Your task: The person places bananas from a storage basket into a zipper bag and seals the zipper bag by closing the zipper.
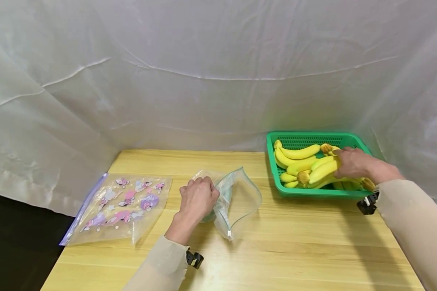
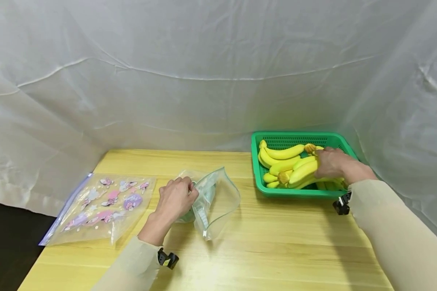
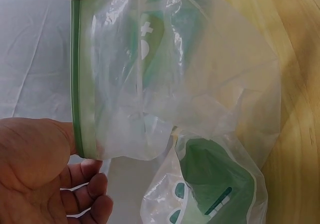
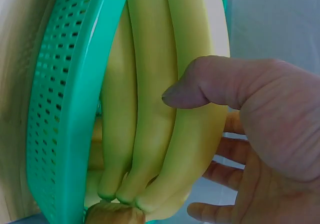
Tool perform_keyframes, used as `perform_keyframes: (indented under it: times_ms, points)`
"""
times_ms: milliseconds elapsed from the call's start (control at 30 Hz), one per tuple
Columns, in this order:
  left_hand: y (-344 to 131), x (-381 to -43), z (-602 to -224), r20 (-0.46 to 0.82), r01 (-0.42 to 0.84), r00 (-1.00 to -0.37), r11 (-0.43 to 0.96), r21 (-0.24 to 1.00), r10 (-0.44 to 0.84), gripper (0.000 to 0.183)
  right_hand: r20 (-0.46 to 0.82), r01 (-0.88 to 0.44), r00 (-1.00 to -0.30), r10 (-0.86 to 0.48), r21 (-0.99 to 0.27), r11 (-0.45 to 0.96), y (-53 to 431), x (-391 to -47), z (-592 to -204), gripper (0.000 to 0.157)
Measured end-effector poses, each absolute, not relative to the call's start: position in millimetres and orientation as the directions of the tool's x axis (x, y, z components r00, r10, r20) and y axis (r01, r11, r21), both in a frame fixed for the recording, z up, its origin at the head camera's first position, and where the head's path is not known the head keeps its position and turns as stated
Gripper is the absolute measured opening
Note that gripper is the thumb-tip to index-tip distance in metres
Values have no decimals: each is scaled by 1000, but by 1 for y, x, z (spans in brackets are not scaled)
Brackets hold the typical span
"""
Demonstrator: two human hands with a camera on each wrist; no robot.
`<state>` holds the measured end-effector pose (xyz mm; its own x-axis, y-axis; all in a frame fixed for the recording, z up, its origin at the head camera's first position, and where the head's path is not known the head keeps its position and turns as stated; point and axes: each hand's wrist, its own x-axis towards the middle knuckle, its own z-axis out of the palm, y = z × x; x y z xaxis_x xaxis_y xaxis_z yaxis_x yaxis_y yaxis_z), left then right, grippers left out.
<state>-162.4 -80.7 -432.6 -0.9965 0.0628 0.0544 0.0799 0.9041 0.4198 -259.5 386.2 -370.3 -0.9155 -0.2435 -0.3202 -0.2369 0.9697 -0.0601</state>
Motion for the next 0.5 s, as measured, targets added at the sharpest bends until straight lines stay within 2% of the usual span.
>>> perform_keyframes:
  times_ms: [233,367,500]
  points:
    - [-81,-161,-432,52,80,-997,903,422,63,16,-299,-271,-918,-262,-13,963,395,-257,-363,84]
    - [-82,-161,-432,49,75,-997,902,425,60,16,-279,-217,-935,-219,-40,975,402,-258,-353,90]
    - [-82,-161,-432,40,67,-998,902,427,55,16,-245,-117,-960,-132,-76,990,405,-256,-350,104]
